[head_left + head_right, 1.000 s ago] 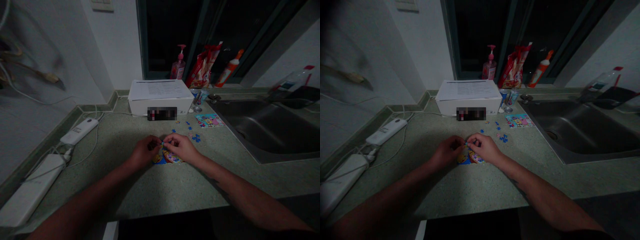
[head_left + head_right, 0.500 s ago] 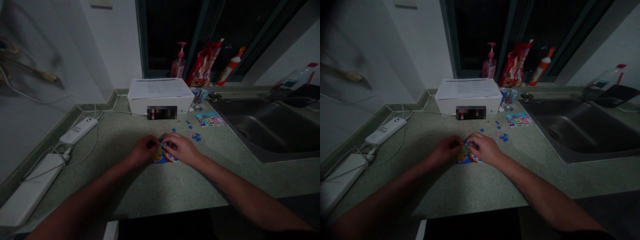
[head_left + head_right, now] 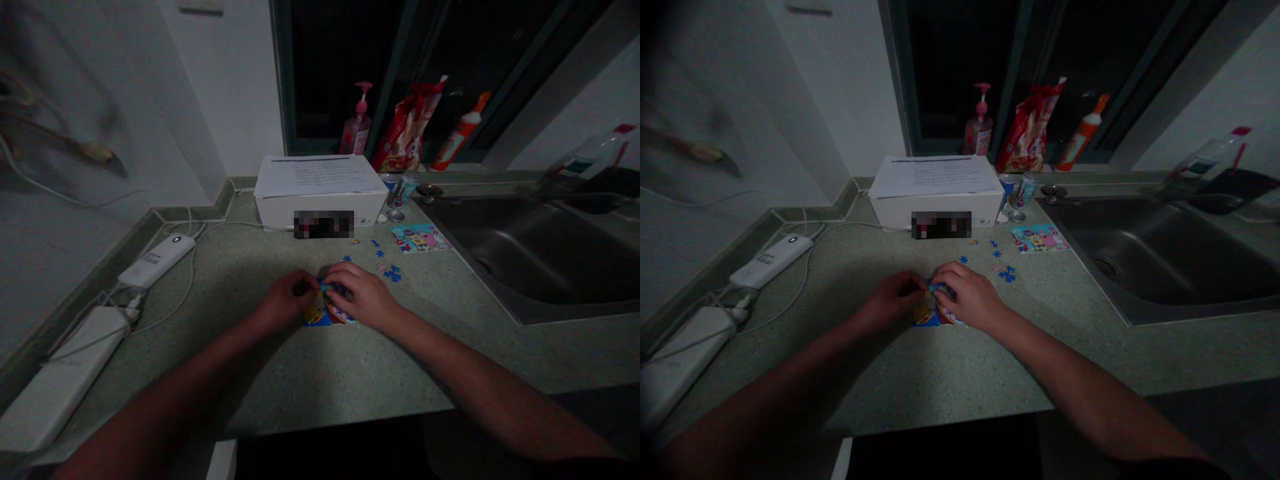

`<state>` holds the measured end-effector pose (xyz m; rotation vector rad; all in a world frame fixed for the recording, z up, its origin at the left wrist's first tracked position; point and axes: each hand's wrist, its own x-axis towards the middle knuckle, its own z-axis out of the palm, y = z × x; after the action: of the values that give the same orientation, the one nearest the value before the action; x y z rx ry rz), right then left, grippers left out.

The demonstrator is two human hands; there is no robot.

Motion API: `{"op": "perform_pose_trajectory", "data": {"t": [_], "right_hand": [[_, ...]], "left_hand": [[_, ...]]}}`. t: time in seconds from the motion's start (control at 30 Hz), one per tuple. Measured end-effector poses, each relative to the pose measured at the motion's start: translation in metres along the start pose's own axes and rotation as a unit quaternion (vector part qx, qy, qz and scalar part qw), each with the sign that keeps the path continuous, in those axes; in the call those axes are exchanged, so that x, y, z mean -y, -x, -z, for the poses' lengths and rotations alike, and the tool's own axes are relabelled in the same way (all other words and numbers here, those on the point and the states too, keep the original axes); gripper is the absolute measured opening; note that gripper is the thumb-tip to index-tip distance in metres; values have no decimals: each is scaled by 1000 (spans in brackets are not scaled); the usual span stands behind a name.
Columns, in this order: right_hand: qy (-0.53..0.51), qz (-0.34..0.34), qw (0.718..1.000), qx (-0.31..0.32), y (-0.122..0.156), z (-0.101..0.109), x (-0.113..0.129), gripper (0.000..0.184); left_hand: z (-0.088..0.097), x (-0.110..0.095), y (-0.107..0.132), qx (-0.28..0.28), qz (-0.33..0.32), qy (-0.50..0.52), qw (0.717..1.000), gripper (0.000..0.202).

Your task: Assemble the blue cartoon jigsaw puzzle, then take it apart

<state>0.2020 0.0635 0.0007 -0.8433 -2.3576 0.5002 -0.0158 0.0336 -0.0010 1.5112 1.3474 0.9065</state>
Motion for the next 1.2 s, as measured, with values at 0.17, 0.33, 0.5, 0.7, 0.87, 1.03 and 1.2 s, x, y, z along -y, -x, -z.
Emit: {"op": "perform_pose_trajectory", "data": {"t": [0.17,0.33,0.5,0.7,0.87,1.03,1.2], "right_hand": [[9,5,1000,3,0,-1,0,17],[18,9,1000,11,0,1,1,18],[21,26,999,5,0,1,1,18],[12,31,999,24,0,2,4,18],[22,38,998,35,1,3,3,15],[29,46,998,21,1,3,2,14],[39,44,998,15,1,2,3,10]], "left_hand": [[0,2,0,8,-2,1,1000,5],[-1,3,0,19,-6,0,1000,6],[0,0,0,22,0,2,1000,5],[1,-1,1,26,-3,2,1000,7],[1,0,0,35,1,-1,999,8],[3,0,0,41,7,-20,999,10],[3,2,0,46,5,-16,999,7]]}}
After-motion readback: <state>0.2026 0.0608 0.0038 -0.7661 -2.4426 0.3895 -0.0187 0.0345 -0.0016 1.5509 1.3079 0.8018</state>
